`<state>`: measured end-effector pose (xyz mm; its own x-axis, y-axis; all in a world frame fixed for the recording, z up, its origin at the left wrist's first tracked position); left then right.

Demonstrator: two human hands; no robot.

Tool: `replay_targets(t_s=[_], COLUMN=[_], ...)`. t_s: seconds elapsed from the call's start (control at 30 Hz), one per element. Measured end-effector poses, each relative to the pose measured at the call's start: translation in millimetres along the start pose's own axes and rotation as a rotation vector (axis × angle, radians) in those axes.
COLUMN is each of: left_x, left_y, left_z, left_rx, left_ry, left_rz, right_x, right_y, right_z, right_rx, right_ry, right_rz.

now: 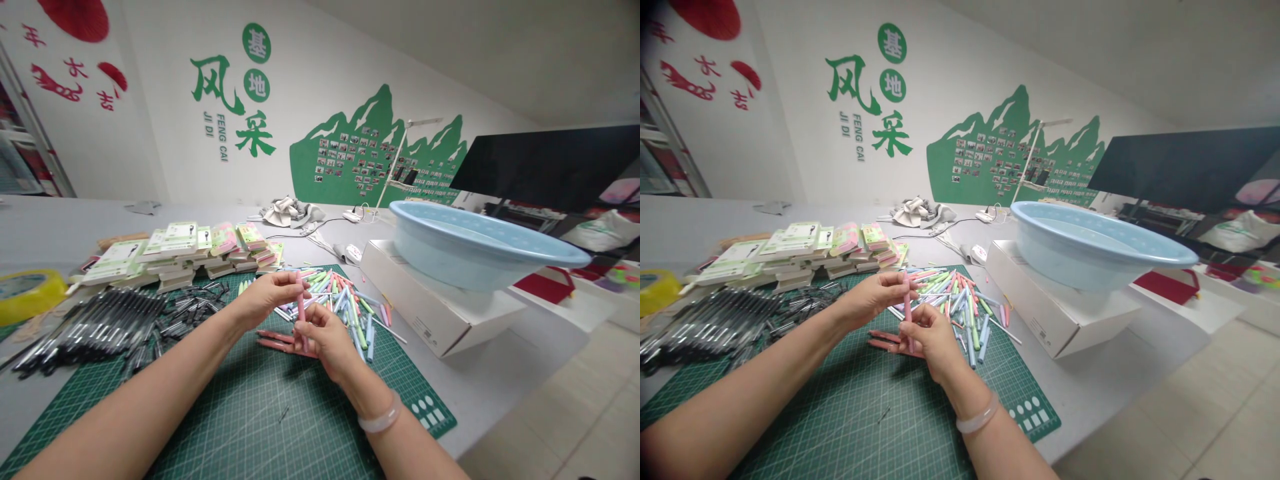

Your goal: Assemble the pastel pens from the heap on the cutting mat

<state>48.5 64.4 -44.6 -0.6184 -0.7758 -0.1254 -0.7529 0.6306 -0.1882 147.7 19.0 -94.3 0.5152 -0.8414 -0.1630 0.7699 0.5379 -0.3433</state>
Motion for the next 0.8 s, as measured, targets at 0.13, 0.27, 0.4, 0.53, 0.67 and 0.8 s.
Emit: replay_targets(t_s=[0.13,0.27,0.4,0.53,0.67,0.8], left_x=[-1.8,-0.5,1.4,0.9,2.0,3.8], left_y=[7.1,8.5,11.5,12.6,14.4,18.7], left_z=[3.7,0.2,-10.2,-15.6,-18.8,-24.8], left_rx=[-0.07,-0.149,-0.104,0.007,0.023,0.094], left_ry=[-0.094,-0.161,-0.232,-0.239,-0.244,-0.3], left_rz=[-0.159,-0.292,-0.341,-0.272,-0.245,-0.264], right_x=[-0.2,-0.7,-0.8,-0.1,-2.1,-4.1], right_y=[-2.9,-0.7,-0.4,2.5,0.3,-1.9], right_z=[-3.2,-3.9,-5.0,-3.2,-2.0,-1.1], right_rx=[-0.028,0.004,0.035,0.095,0.105,0.089], right_ry=[-0.036,-0.019,-0.032,-0.024,0.001,0.005], right_rz=[0.022,-0.012,-0.027,-0.057,0.007,0.045])
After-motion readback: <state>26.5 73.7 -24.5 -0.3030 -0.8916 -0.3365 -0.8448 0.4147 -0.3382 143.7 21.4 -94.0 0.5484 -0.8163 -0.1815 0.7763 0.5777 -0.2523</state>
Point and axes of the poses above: each hand's wrist, its own x-axis away from the middle knuckle, its own y-axis out of the back of the hand, z = x × y, the point moved 7 cm from there along -x, towards the middle knuckle, and after that the axes turned 12 degrees about z, right-handed, at the moved point
